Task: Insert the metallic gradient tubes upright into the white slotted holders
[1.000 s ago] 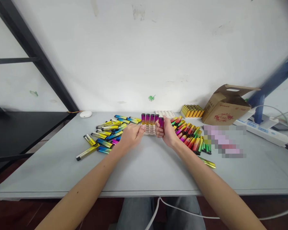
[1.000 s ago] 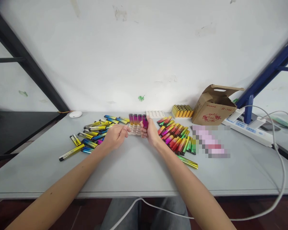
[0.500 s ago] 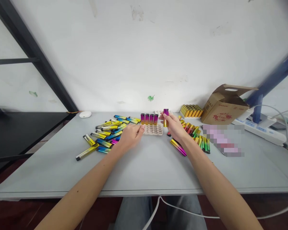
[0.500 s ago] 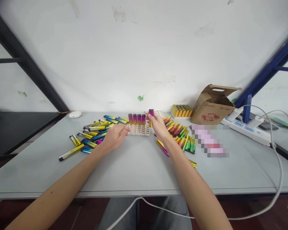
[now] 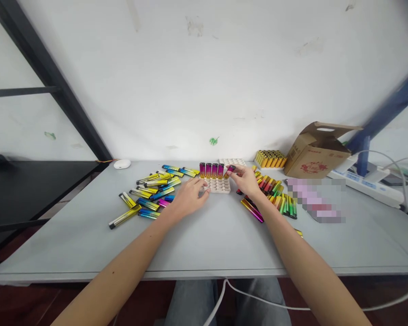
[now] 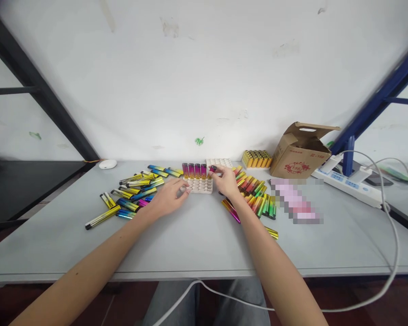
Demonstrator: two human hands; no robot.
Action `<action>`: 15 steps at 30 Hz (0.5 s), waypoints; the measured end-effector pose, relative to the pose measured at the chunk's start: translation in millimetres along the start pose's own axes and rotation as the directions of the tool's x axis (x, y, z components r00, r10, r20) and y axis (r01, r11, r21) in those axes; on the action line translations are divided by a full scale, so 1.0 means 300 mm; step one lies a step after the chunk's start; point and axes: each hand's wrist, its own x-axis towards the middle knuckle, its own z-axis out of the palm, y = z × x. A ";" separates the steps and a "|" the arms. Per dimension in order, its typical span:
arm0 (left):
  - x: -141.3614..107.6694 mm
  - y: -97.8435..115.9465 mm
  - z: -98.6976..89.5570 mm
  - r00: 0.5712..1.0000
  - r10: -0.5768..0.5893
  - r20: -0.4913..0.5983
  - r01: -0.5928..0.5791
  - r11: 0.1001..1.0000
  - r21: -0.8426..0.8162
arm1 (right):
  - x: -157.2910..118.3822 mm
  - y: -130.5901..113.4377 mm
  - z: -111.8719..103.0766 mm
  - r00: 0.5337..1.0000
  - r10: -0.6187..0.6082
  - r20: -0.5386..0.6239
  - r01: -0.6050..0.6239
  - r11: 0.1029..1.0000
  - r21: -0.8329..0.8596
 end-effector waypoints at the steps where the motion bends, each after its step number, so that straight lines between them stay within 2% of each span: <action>1: -0.003 0.002 0.006 1.000 0.018 0.016 -0.018 1.000 0.002 | 0.000 0.001 0.001 1.000 0.001 0.006 -0.001 1.000 -0.010; 4: -0.011 0.010 0.023 0.998 0.038 0.054 -0.039 0.999 0.027 | -0.004 -0.006 0.004 1.000 0.010 0.010 -0.009 0.999 -0.050; 10: -0.024 0.041 0.036 0.996 0.044 0.083 -0.049 0.997 0.057 | -0.003 -0.005 0.007 0.998 -0.028 -0.060 0.016 0.981 -0.193; 15: -0.027 0.049 0.042 0.992 0.062 0.107 -0.068 0.996 0.060 | 0.011 0.022 -0.002 0.997 -0.070 0.026 0.075 0.950 -0.304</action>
